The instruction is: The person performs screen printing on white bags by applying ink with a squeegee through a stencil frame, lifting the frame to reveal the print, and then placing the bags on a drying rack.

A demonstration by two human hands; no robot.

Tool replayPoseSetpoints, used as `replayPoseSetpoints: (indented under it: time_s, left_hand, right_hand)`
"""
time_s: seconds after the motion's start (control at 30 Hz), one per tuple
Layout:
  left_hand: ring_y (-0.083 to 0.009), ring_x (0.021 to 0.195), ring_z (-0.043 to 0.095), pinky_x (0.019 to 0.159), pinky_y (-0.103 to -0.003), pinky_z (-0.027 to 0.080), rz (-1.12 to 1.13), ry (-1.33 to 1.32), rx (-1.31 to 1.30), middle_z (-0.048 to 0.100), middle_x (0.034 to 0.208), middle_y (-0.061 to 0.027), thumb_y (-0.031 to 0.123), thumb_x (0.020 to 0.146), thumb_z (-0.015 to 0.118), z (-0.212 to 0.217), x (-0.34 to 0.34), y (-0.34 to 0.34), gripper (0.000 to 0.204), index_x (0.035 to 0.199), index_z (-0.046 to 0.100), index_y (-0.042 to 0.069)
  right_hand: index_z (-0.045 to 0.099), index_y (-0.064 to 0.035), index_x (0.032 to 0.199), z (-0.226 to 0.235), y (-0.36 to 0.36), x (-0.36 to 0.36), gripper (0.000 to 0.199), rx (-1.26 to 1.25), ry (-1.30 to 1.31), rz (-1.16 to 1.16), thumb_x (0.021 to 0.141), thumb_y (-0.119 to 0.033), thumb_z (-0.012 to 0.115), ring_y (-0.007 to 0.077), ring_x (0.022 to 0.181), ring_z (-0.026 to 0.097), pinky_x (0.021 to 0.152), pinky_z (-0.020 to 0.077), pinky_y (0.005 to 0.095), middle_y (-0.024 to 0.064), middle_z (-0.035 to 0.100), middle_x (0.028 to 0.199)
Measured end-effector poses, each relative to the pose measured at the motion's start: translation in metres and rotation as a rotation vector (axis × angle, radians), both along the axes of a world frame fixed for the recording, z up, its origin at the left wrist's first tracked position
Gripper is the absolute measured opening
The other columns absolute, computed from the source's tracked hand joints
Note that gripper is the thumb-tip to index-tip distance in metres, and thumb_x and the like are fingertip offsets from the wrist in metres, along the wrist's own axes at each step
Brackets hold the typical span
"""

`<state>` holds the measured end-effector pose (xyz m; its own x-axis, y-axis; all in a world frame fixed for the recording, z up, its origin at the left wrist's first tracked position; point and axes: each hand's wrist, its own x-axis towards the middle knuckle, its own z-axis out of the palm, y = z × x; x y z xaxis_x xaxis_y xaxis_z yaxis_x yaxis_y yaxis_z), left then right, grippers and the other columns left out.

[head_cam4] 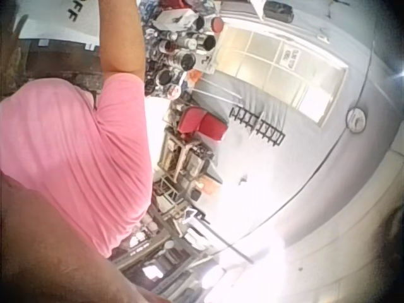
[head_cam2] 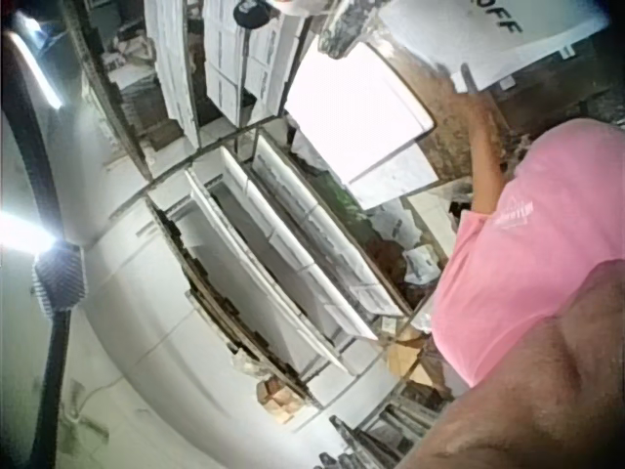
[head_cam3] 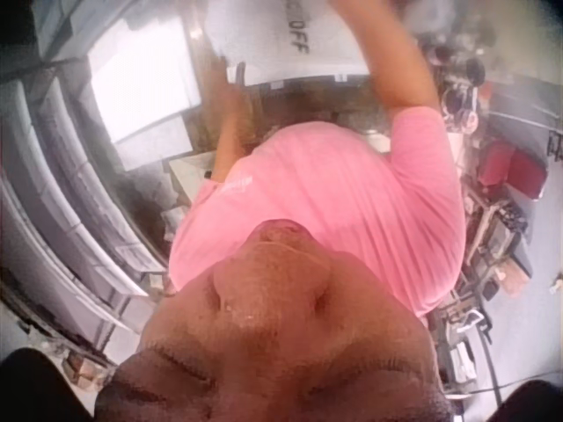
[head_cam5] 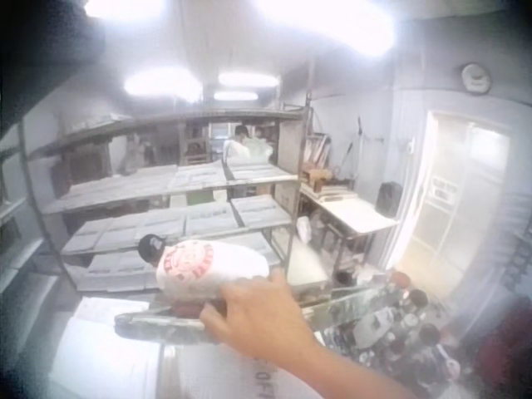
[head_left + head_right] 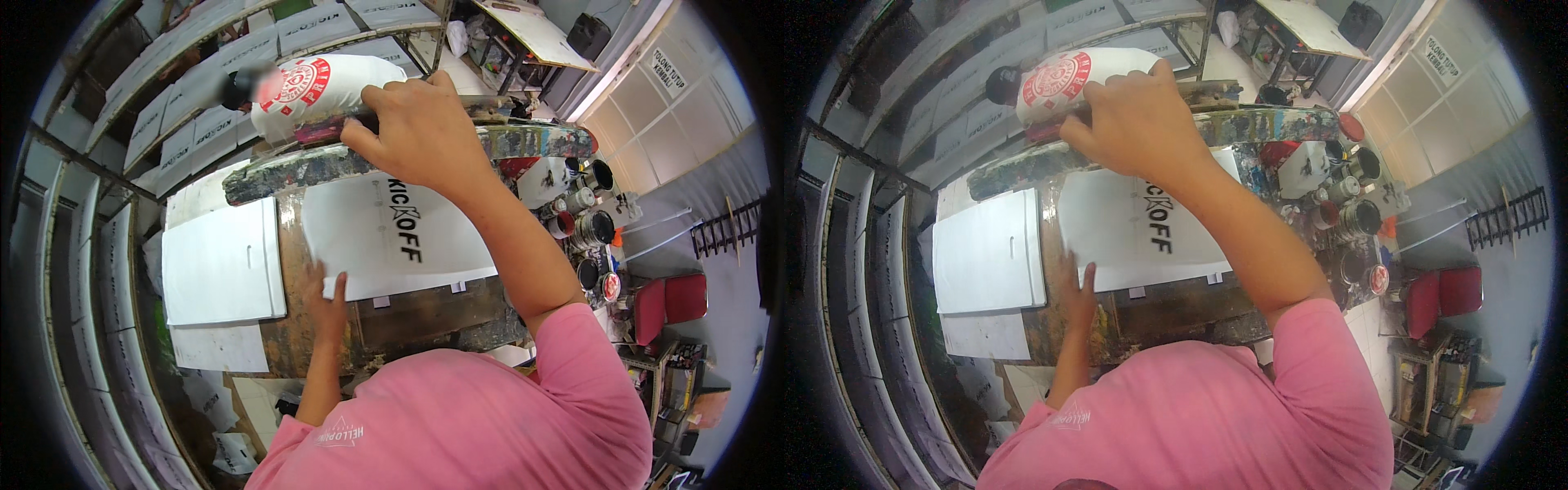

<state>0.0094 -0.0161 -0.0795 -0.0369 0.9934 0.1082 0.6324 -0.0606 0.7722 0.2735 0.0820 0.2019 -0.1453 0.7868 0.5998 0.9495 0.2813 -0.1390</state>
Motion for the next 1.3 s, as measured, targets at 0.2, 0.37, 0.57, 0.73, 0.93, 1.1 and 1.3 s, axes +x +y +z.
replayPoseSetpoints:
  time_s: [0.2,0.37,0.57,0.73,0.93,1.1,1.3]
  left_hand:
    - [-0.0434,0.158,0.036,0.129,-0.058,0.023,0.184,0.096,-0.071,0.047,0.161,-0.0314,0.048,0.101,0.073,-0.04,-0.143,-0.007,0.082,0.156,0.049,-0.008]
    - [-0.0438,0.164,0.017,0.129,-0.055,0.026,0.645,0.546,-0.5,0.012,0.177,-0.03,0.059,0.101,0.069,-0.019,-0.198,0.005,0.093,0.169,0.032,0.007]
    - [-0.0388,0.157,0.037,0.127,-0.051,0.033,-0.232,-0.721,-0.187,0.037,0.169,-0.0256,0.054,0.107,0.063,0.047,-0.093,0.001,0.085,0.168,0.032,0.004]
    - [-0.0356,0.148,0.048,0.125,-0.053,0.037,-0.539,-1.573,-0.35,0.046,0.164,-0.0193,0.077,0.103,0.046,0.106,-0.012,-0.017,0.096,0.167,0.03,0.007]
    - [-0.0361,0.145,0.046,0.126,-0.053,0.034,0.076,-1.526,-0.729,0.043,0.163,-0.0179,0.089,0.096,0.041,0.061,-0.014,-0.074,0.11,0.164,0.032,0.003]
    - [-0.0393,0.151,0.039,0.127,-0.054,0.03,0.28,-1.407,-1.063,0.04,0.164,-0.0205,0.097,0.086,0.047,-0.043,-0.032,-0.092,0.124,0.167,0.028,0.006]
    - [-0.0412,0.156,0.031,0.129,-0.052,0.026,0.376,-1.371,-1.13,0.03,0.17,-0.0221,0.097,0.087,0.046,-0.086,-0.032,-0.09,0.126,0.169,0.023,0.004]
  right_hand:
    - [0.074,-0.0006,0.09,-0.008,-0.014,-0.006,0.044,-0.044,0.003,-0.01,0.094,-0.043,0.06,0.0346,0.084,0.069,0.088,0.0431,0.0483,0.0179,0.073,0.084]
    - [0.071,-0.0012,0.088,-0.014,-0.03,-0.01,0.043,-0.06,0.014,-0.004,0.093,-0.042,0.061,0.0348,0.084,0.067,0.086,0.0411,0.0485,0.0167,0.071,0.084]
    - [0.068,-0.003,0.093,-0.035,-0.053,-0.014,0.038,0.01,-0.021,0.014,0.092,-0.041,0.065,0.0339,0.084,0.063,0.087,0.0407,0.0482,0.014,0.066,0.083]
    - [0.067,-0.0055,0.099,-0.075,-0.094,-0.023,0.039,-0.053,-0.096,-0.002,0.091,-0.044,0.07,0.033,0.09,0.061,0.088,0.0409,0.0489,0.0112,0.065,0.095]
    - [0.07,-0.007,0.114,-0.183,-0.153,-0.013,0.041,-0.542,-0.118,0.136,0.093,-0.042,0.075,0.0327,0.097,0.063,0.088,0.0463,0.0491,0.0108,0.065,0.105]
    - [0.068,-0.0064,0.127,-0.293,-0.208,-0.031,0.05,-0.91,0.062,0.183,0.091,-0.038,0.078,0.0331,0.105,0.065,0.093,0.0528,0.0522,0.0114,0.068,0.111]
    - [0.066,-0.0057,0.135,-0.367,-0.186,-0.026,0.054,-0.562,-0.047,0.179,0.088,-0.03,0.079,0.0356,0.11,0.063,0.099,0.0529,0.0506,0.0143,0.068,0.123]
